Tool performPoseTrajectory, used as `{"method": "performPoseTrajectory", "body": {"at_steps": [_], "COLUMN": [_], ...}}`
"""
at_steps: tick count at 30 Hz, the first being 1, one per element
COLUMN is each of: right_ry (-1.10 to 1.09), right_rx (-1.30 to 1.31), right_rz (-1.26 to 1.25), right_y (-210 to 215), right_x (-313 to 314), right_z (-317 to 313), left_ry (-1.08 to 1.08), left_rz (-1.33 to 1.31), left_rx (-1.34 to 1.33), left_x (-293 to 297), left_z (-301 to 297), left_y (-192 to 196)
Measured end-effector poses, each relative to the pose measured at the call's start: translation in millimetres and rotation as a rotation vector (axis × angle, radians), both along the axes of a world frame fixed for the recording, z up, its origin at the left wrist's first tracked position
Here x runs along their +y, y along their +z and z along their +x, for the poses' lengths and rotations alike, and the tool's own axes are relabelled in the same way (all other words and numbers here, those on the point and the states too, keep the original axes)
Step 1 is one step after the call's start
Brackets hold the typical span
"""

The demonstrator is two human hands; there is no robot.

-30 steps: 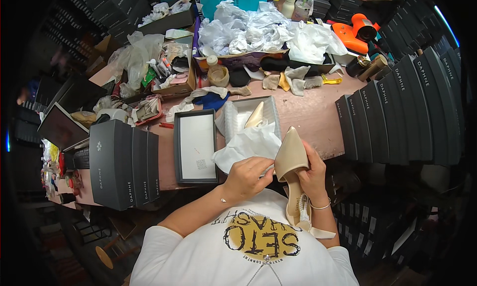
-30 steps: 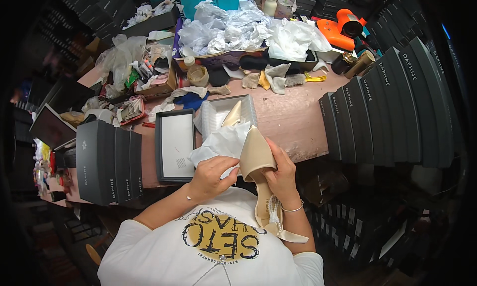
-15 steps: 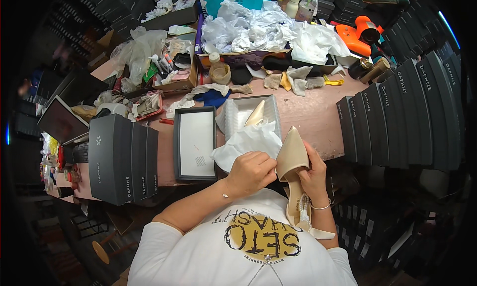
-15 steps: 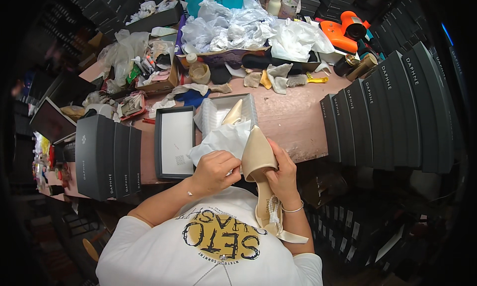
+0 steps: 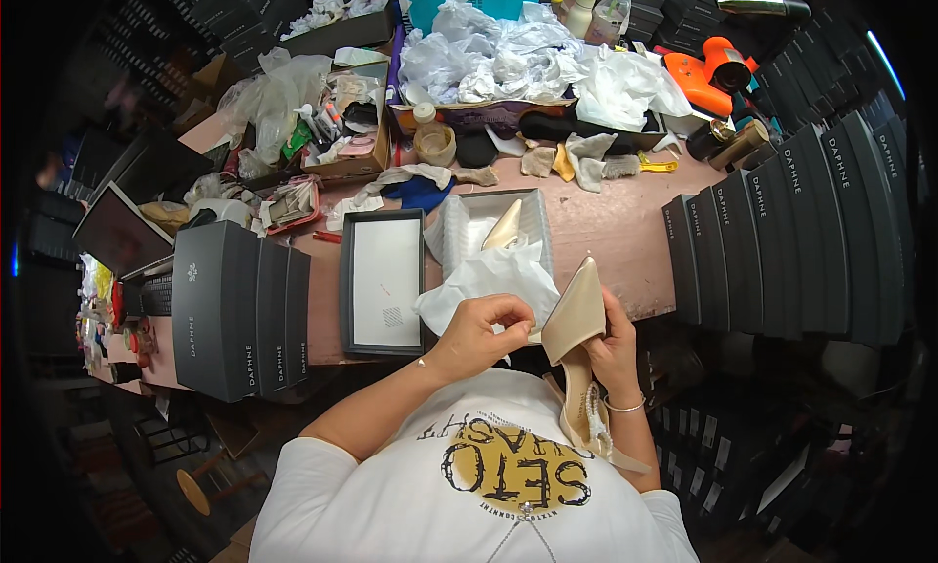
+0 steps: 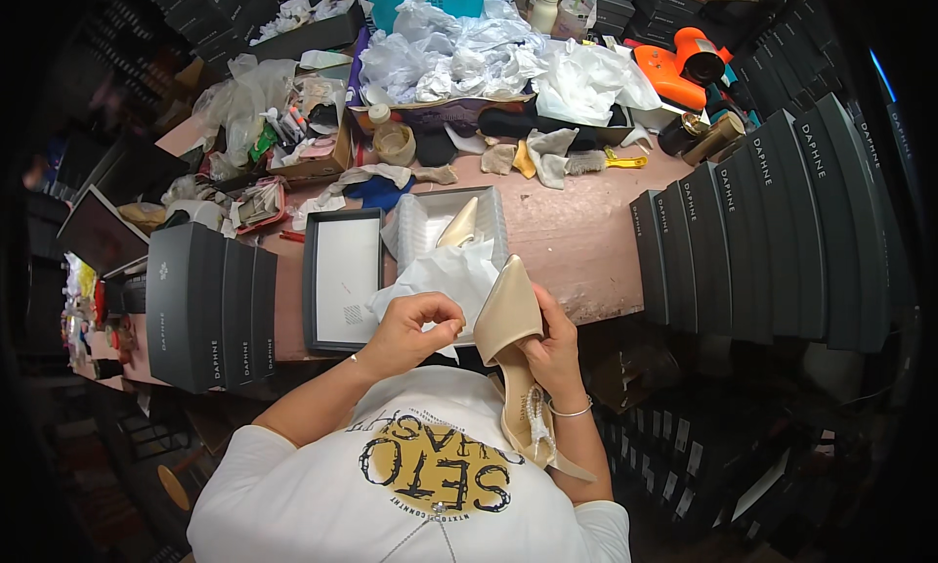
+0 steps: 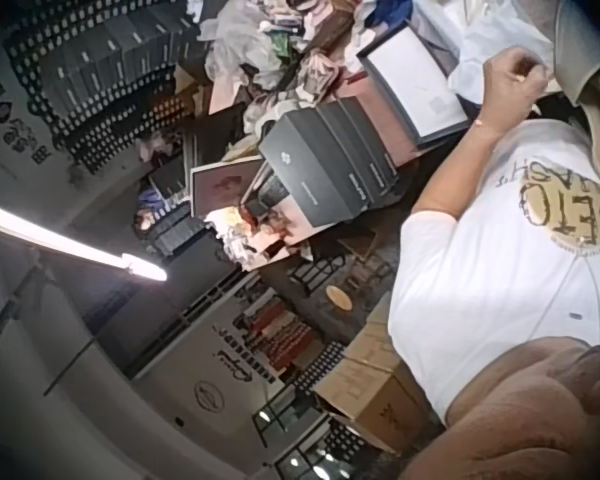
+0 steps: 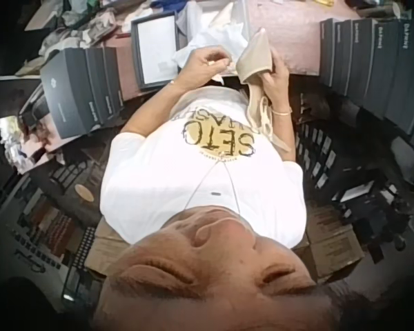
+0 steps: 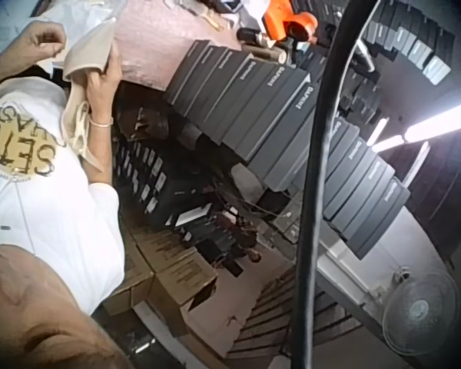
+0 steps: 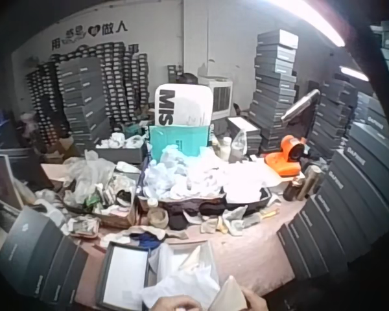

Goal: Inspecting and packaging high-heeled shoes into individual shoe boxes with protective tissue paper.

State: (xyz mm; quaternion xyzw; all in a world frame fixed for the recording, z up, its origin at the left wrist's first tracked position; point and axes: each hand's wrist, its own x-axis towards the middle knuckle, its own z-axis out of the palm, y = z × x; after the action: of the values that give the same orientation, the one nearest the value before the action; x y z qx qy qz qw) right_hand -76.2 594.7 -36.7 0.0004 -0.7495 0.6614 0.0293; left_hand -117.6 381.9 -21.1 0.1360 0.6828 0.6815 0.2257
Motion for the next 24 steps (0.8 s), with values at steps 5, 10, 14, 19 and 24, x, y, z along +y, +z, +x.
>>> {"method": "performPoseTrajectory", "body": {"at_steps": [5, 10, 14, 19, 24], "right_ry": [0.020, 0.034, 0.057, 0.054, 0.059], "right_rx": [-0.015, -0.046, -0.092, -0.105, -0.134], "right_rz": [-0.074, -0.113, -0.156, -0.191, -0.251], "right_y": [-6, -11, -14, -16, -25], "right_x": [-2, -3, -3, -3, -3], "right_z": [-1, -2, -2, -3, -5], "left_ry": [-0.018, 0.007, 0.028, -0.028, -0.009], "left_rz": [0.384, 0.545, 0.663, 0.730, 0.637], "left_rx": [-0.398, -0.492, -0.533, -0.571, -0.462], "left_x": [1, 2, 2, 2, 4], "left_z": [0, 1, 3, 4, -1], "left_y": [-10, -13, -22, -16, -21]}}
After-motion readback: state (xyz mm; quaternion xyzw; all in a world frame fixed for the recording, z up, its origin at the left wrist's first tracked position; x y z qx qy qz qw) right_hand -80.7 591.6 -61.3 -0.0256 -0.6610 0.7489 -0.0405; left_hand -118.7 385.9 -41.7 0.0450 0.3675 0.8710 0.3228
